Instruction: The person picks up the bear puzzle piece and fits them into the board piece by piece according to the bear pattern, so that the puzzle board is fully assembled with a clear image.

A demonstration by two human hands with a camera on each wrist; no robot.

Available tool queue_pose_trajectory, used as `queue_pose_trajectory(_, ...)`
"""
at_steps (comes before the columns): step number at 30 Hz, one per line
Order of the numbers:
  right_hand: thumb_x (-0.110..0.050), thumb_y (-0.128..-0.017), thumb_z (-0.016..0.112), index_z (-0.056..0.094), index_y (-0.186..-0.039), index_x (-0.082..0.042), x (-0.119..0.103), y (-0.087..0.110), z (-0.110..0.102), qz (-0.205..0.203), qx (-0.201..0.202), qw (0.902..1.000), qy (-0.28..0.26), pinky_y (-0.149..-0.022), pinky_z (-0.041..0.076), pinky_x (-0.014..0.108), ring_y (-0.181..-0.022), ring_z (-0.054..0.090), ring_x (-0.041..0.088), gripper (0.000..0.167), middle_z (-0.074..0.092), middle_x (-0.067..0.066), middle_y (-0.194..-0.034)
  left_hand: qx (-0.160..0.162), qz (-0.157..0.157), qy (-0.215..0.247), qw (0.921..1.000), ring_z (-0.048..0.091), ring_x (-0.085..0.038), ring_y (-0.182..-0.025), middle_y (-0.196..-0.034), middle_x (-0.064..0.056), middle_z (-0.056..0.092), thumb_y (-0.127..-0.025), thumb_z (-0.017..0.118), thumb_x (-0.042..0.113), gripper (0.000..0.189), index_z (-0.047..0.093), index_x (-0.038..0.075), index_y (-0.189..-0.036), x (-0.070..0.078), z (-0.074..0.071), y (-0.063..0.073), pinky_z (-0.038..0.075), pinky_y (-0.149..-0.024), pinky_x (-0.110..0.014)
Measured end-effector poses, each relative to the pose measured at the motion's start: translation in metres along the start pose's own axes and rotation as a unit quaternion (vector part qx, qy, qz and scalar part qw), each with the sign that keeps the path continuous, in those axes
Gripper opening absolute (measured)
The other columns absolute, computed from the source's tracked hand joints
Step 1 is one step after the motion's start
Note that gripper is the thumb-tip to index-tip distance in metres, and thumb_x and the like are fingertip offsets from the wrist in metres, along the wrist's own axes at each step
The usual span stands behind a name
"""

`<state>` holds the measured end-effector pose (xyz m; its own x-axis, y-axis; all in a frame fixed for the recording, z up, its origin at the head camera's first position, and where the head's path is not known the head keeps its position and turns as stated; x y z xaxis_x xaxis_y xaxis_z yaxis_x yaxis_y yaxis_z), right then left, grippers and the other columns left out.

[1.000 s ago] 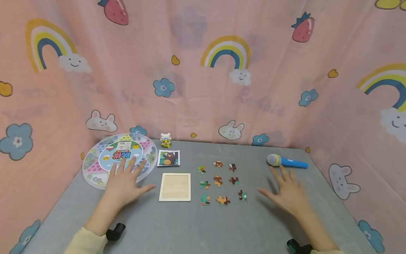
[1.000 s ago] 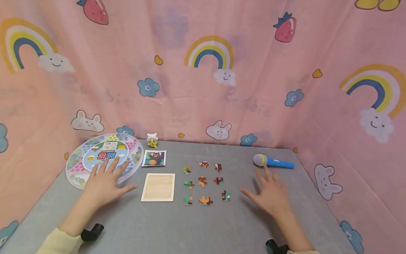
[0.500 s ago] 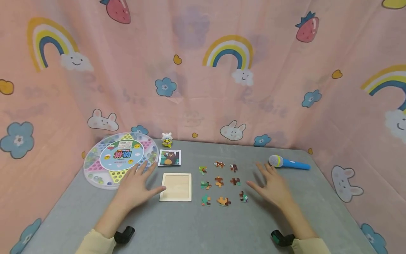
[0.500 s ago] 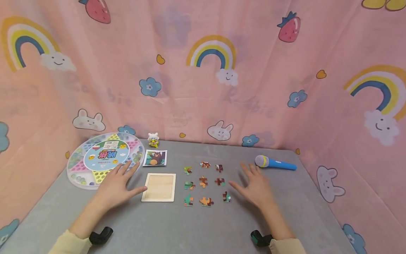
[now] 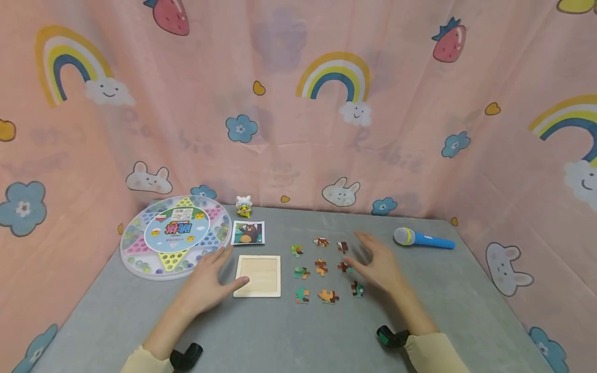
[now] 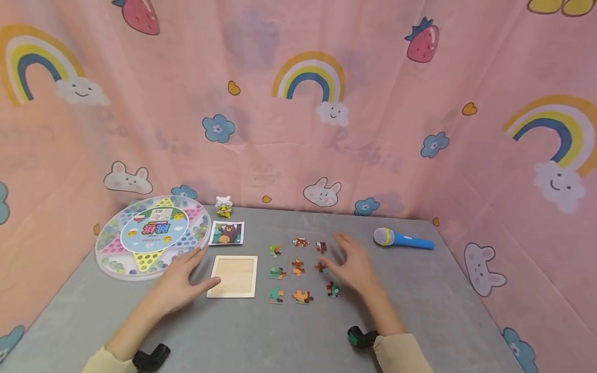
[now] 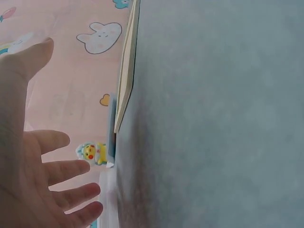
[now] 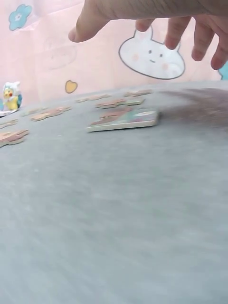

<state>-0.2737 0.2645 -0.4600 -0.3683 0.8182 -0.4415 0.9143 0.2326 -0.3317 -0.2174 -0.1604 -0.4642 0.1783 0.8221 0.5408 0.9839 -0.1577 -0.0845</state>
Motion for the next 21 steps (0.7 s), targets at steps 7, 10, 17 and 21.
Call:
queue_pose_trajectory(7, -0.035, -0.092, 0.083, 0.056, -0.152, 0.0, -0.008, -0.016, 0.018, -0.055, -0.007, 0.9982, -0.022, -0.116, 0.043, 0.066, -0.141, 0.053, 0.047, 0.074, 0.058, 0.024, -0.151, 0.009, 0.034, 0.015, 0.9993, 0.041, -0.052, -0.149, -0.163, -0.021, 0.046, -0.09, 0.076, 0.062, 0.097, 0.046, 0.001, -0.159, 0.002, 0.006, 0.0, 0.031, -0.122, -0.07)
queue_pose_trajectory(10, -0.035, -0.091, 0.083, 0.058, -0.151, -0.003, -0.014, -0.023, 0.024, -0.066, -0.013, 0.9975, -0.021, -0.114, 0.044, 0.066, -0.139, 0.055, 0.046, 0.073, 0.06, 0.024, -0.15, 0.006, 0.04, 0.024, 0.9989, 0.044, -0.053, -0.144, -0.162, -0.021, 0.048, -0.087, 0.08, 0.062, 0.099, 0.047, 0.001, -0.159, 0.002, 0.009, 0.001, 0.036, -0.119, -0.069)
queue_pose_trajectory(17, -0.036, -0.091, 0.084, 0.059, -0.15, -0.003, -0.03, -0.038, 0.038, -0.076, -0.027, 0.9963, -0.032, -0.11, 0.049, 0.064, -0.135, 0.059, 0.044, 0.072, 0.063, 0.022, -0.147, 0.003, 0.039, 0.042, 0.9984, 0.047, -0.048, -0.141, -0.163, -0.02, 0.047, -0.084, 0.082, 0.063, 0.105, 0.045, 0.001, -0.16, -0.004, 0.019, 0.001, 0.04, -0.117, -0.067)
queue_pose_trajectory(21, -0.036, -0.091, 0.084, 0.06, -0.15, -0.003, -0.037, -0.045, 0.046, -0.079, -0.038, 0.9953, -0.04, -0.111, 0.049, 0.062, -0.136, 0.059, 0.043, 0.071, 0.063, 0.021, -0.147, -0.003, 0.032, 0.035, 0.9989, 0.048, -0.046, -0.139, -0.164, -0.018, 0.046, -0.082, 0.081, 0.066, 0.109, 0.043, 0.002, -0.161, -0.006, 0.024, -0.001, 0.042, -0.116, -0.065)
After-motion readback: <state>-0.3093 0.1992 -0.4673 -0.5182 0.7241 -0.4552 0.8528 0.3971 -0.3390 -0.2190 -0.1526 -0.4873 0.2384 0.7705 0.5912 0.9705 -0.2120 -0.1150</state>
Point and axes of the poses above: each hand's wrist, its own y-axis away from the middle knuckle, its own z-axis out of the palm, x = y × z, the point moved 3 cm from there along -y, towards the middle knuckle
